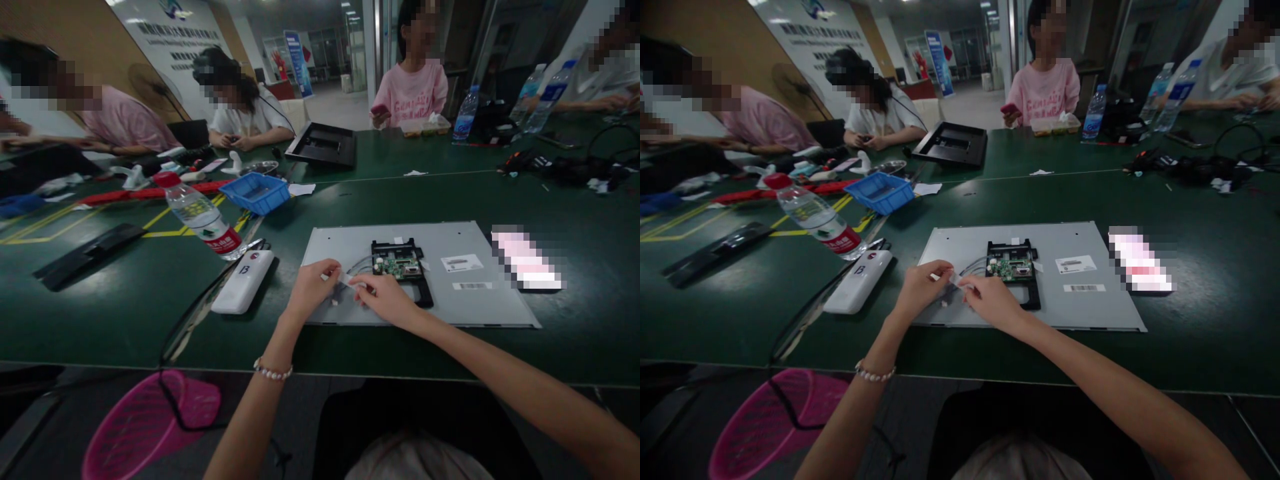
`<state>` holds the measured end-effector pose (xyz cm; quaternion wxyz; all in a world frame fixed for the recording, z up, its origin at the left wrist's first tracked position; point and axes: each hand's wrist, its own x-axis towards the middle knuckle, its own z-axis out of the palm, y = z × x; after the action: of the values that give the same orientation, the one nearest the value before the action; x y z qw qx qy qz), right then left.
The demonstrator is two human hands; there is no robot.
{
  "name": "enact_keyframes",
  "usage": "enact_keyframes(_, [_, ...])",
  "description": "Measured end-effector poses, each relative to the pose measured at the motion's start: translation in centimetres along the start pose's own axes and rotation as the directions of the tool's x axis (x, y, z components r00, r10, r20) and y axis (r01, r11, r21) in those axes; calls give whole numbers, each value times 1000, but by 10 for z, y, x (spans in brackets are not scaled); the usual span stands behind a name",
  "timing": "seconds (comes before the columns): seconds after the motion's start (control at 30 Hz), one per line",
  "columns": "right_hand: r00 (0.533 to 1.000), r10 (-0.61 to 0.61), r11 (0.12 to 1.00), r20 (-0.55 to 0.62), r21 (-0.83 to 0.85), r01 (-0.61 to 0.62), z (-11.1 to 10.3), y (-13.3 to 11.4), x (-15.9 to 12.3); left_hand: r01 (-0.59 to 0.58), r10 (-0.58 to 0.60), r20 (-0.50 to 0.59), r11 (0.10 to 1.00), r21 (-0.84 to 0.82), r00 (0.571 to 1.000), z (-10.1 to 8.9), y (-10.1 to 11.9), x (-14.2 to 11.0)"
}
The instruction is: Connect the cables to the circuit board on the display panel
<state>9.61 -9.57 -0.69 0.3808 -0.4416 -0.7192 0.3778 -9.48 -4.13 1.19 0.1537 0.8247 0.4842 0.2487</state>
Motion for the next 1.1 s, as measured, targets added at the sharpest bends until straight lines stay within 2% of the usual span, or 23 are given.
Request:
enact_keyframes(0.1, [999,-50,991,9,-126,51,2,2,1,-56,51,48,993,105,998,-1,-2,0])
enact_keyframes(0.23, [990,-137,949,41,-282,142,3,-1,-3,-97,87,75,983,154,993,-2,-4,1])
enact_keyframes(0.37, [982,-184,861,50,-474,186,1,-8,-8,-94,77,103,981,168,992,-3,-4,0])
enact_keyframes(0.47, [960,-274,785,53,-564,256,-3,-12,-8,-106,86,116,978,178,989,-5,-3,0])
enact_keyframes(0.6, [913,-391,736,116,-556,386,-4,-8,-3,-119,96,129,975,188,987,-5,-3,-1])
enact_keyframes(0.7, [884,-425,707,196,-537,459,-2,-2,-1,-116,89,139,973,198,986,-5,-3,-1])
enact_keyframes(0.8, [877,-413,659,247,-584,475,2,2,-1,-123,98,125,971,206,987,-5,-2,-1])
enact_keyframes(0.97, [876,-394,612,277,-632,475,5,1,-3,-181,181,24,949,260,983,-5,-3,0])
enact_keyframes(1.1, [878,-387,604,280,-642,471,4,0,-5,-220,200,118,955,197,973,-5,-1,0])
